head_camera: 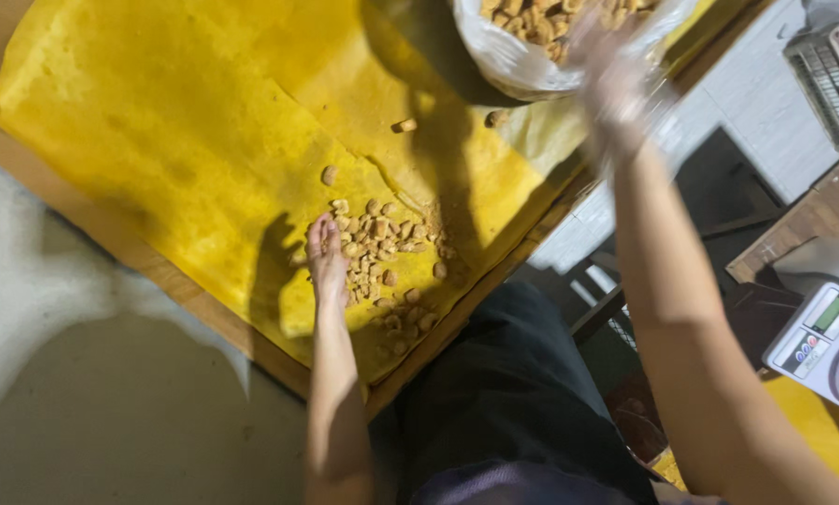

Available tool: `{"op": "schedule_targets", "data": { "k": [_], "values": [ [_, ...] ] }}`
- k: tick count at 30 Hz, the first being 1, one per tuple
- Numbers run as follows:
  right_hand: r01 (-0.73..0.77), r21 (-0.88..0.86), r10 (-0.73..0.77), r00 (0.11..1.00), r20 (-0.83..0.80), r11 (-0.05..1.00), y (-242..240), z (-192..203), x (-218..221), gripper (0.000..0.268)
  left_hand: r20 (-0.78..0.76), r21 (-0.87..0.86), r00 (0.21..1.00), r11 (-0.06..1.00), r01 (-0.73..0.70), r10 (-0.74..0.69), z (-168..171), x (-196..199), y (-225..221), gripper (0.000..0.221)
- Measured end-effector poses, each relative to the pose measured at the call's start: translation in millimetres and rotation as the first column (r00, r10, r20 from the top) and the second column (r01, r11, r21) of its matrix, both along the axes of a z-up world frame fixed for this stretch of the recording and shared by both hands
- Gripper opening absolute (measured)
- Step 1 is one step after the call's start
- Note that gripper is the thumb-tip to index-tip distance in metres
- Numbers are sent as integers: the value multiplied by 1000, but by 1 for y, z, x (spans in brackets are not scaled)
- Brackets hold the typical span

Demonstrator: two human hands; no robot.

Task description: The person sorts cashew nuts by hand on a yellow cloth, transferring them into a plastic bag. They then gather remaining crumbs and small pieces into the bag and place it on a digital scale.

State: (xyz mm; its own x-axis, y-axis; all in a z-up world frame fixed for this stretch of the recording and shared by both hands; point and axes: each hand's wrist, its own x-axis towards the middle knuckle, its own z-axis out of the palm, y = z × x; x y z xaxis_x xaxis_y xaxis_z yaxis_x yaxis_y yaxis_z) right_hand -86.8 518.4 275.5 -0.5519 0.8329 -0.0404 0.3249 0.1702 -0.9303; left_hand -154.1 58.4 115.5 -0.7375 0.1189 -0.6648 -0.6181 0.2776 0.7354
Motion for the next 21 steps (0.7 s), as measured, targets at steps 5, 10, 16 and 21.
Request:
{"op": "schedule_targets", "data": {
  "k": [5, 10, 16, 21],
  "values": [
    [-565, -283, 632, 689, 354, 775, -171, -99, 27, 49, -124, -361, 986, 931, 57, -108, -29, -1, -52, 59],
    [-855, 40, 714, 457, 530, 517, -263, -134, -26, 53, 132, -374, 990, 927, -1, 54, -44, 11, -59, 62],
    [-772, -465, 825, 133, 549, 434, -311, -125, -47, 65, 151, -293, 985, 956, -32, 79, -54, 16, -34, 61],
    [-593, -717, 906, 404, 129, 367, -314, -141, -26, 70, 207, -194, 978, 979, 58, -17, -51, 24, -23, 59]
  ]
}}
